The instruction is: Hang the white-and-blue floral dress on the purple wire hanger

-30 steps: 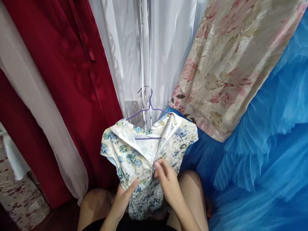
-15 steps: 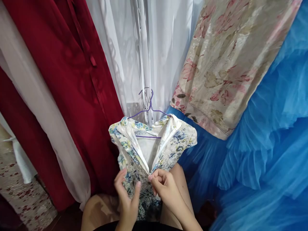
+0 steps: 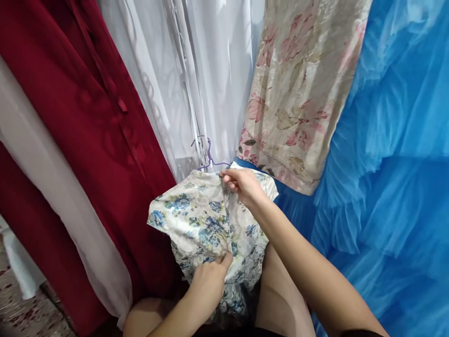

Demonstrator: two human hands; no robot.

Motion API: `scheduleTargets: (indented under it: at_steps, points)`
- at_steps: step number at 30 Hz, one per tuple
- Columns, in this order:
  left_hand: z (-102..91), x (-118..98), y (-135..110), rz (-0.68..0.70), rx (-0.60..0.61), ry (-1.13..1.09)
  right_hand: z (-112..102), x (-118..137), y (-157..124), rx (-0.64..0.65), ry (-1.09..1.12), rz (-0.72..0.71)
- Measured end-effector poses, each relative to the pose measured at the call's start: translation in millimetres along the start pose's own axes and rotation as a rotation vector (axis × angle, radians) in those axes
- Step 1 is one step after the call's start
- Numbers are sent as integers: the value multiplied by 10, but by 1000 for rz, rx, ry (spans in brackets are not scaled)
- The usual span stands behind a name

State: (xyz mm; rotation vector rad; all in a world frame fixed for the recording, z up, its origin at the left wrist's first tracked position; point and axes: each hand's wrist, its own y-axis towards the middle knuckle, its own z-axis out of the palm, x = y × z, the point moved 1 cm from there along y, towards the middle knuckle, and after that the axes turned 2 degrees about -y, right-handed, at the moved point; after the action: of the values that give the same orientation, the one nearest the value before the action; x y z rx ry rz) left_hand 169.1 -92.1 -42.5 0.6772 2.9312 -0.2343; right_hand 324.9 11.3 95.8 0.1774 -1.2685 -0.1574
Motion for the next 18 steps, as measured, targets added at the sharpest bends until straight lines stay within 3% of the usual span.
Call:
scheduleTargets:
  at_steps: [2,3,6,9,12,15,18]
  points:
    - [-117,23,17,57,12,-15,49,99,67,34,-15,-16]
    - [-191,55,37,94,-47,-77,68,104,49,55,-44,-21]
    - [-548,213,151,127,-409,-365,92,15,-104,93,-181,-52]
    - [-1067,358,330,147,-787,-516,72,-86,-210,117,-281,-114]
    - [-1500,403,537,302,-867,-402,32,-157,-165,123,-334,-173]
    - [-1649,413,683,376,-930,-304,15,-259,-47,53,-360,-208]
    - [-1551,436,736,359,-1040,-374,82,-375,39,37,-371,-225]
